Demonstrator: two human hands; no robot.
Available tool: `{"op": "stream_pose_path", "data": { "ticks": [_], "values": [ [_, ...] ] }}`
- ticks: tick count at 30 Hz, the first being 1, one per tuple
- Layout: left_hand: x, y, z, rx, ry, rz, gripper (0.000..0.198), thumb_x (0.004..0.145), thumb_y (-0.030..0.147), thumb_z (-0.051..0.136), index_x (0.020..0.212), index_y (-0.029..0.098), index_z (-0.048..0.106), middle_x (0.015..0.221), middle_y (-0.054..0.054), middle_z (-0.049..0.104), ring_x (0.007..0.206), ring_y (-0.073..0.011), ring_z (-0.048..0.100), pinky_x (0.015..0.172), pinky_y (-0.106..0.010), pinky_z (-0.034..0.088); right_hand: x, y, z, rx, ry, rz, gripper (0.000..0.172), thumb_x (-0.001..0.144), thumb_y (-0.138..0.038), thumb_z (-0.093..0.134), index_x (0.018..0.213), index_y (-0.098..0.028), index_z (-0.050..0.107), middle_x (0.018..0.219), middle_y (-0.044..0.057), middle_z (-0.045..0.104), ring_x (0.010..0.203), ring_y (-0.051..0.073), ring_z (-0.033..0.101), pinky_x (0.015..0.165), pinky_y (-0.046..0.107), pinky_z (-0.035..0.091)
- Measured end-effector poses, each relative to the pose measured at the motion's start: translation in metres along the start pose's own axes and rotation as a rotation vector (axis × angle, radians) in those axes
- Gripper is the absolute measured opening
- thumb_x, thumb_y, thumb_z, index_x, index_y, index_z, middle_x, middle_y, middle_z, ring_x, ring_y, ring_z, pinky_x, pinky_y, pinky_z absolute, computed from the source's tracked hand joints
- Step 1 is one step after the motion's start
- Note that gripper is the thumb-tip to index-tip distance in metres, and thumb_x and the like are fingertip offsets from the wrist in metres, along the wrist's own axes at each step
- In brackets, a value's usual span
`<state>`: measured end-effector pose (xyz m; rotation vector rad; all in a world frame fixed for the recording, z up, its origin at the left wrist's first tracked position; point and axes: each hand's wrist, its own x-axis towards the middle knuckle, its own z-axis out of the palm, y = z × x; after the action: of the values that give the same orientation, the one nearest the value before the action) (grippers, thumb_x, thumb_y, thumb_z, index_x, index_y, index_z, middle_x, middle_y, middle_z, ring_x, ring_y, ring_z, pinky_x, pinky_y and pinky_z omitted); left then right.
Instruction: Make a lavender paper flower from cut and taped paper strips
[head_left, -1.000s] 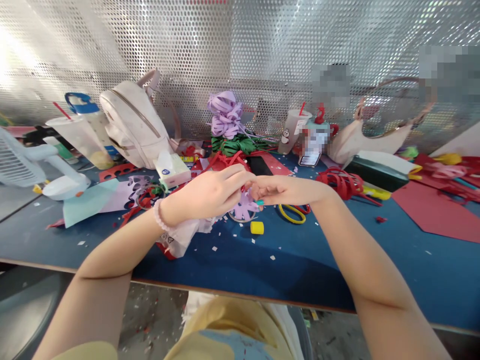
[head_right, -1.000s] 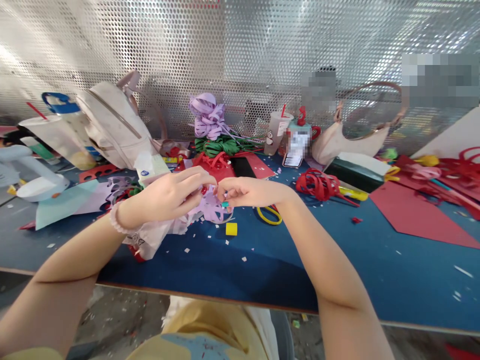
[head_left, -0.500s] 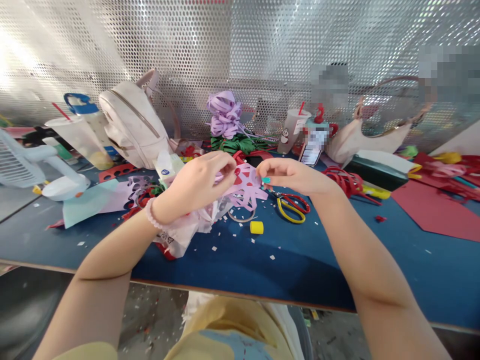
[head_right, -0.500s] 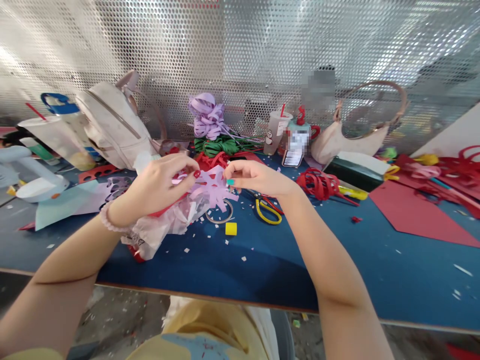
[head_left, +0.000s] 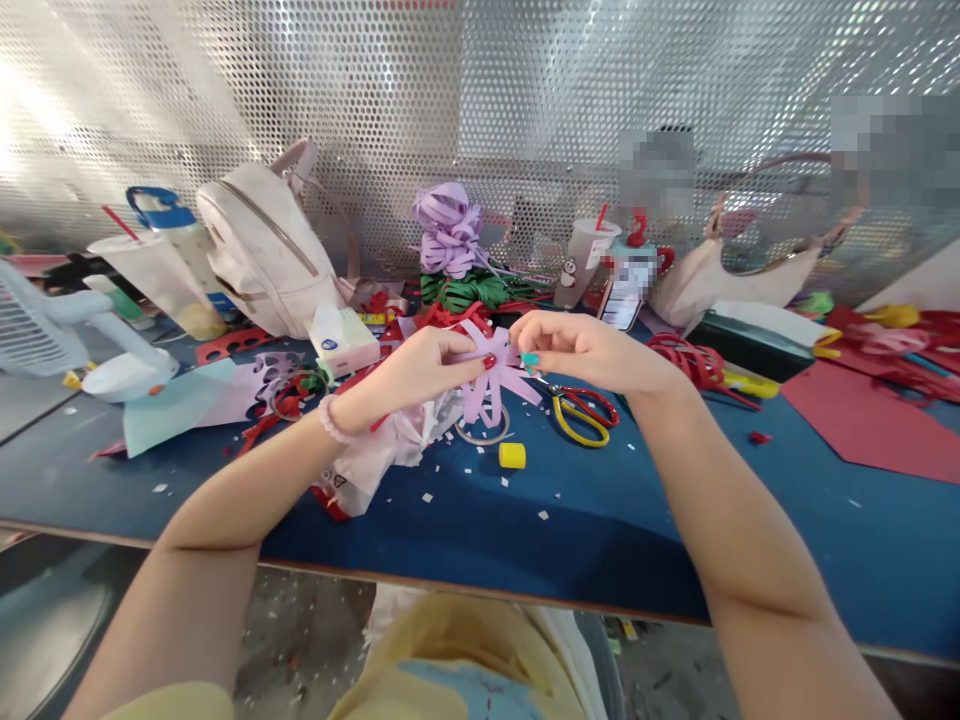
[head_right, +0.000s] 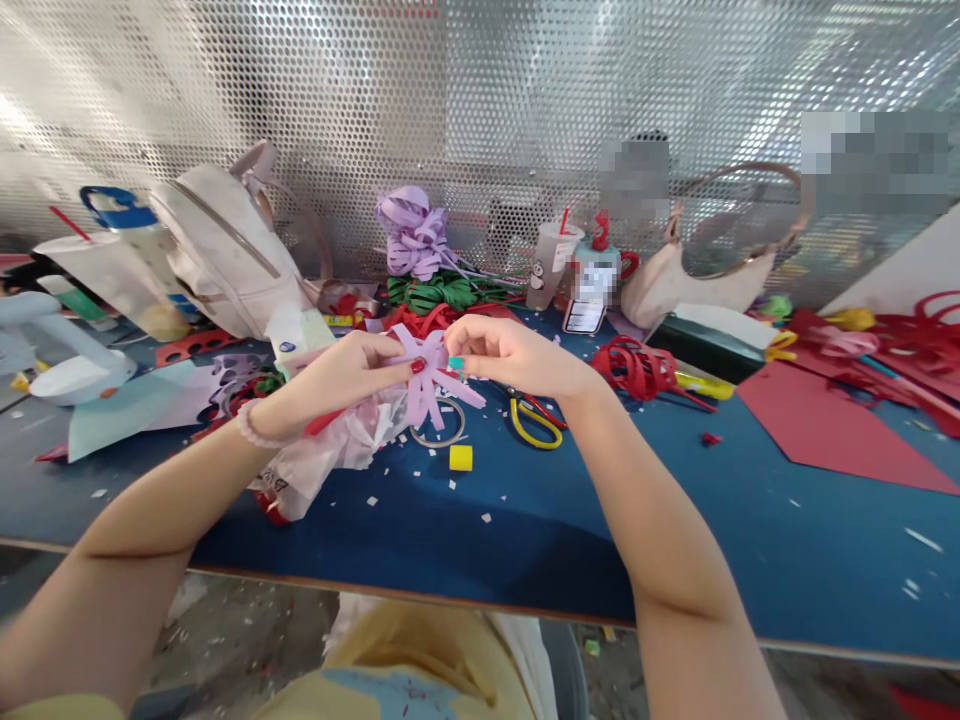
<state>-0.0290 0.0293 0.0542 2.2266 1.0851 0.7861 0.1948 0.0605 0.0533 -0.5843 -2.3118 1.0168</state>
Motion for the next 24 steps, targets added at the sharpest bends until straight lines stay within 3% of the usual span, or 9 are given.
{"op": "stream_pose_path", "data": {
  "ticks": [6, 14, 24],
  "values": [
    [-0.002, 0.001, 0.004, 0.018, 0.032, -0.013, 0.037, 0.080, 0.024, 0.053, 0.052, 0.016, 0.030, 0.050, 0.007, 0.024, 0.046, -0.0048, 0.021, 0.045, -0.021, 0.016, -0.003, -0.018, 0.012, -0.319, 0.156, 0.024, 0.006, 0.086, -0.025, 0.052, 0.083, -0.020, 0.054, 0.100, 0.005, 0.045, 0.076, 0.012, 0.047, 0.063, 0.026, 0.041],
    [-0.004, 0.006, 0.006, 0.054, 0.013, 0.026, 0.029, 0.075, 0.014, 0.051, 0.051, 0.015, 0.035, 0.050, 0.007, 0.027, 0.048, -0.0052, 0.025, 0.046, -0.022, 0.019, -0.003, -0.025, 0.020, -0.441, 0.105, -0.009, 0.007, 0.087, -0.017, 0.046, 0.084, -0.019, 0.052, 0.094, 0.004, 0.044, 0.075, 0.013, 0.044, 0.062, 0.025, 0.039],
    [-0.005, 0.005, 0.008, 0.047, 0.004, 0.059, 0.028, 0.074, 0.014, 0.048, 0.052, 0.016, 0.031, 0.051, 0.007, 0.026, 0.048, -0.0053, 0.025, 0.047, -0.021, 0.020, -0.002, -0.027, 0.022, -0.513, 0.073, 0.005, 0.009, 0.088, -0.015, 0.045, 0.081, -0.020, 0.048, 0.092, 0.003, 0.045, 0.076, 0.013, 0.043, 0.067, 0.027, 0.038]
  ]
}}
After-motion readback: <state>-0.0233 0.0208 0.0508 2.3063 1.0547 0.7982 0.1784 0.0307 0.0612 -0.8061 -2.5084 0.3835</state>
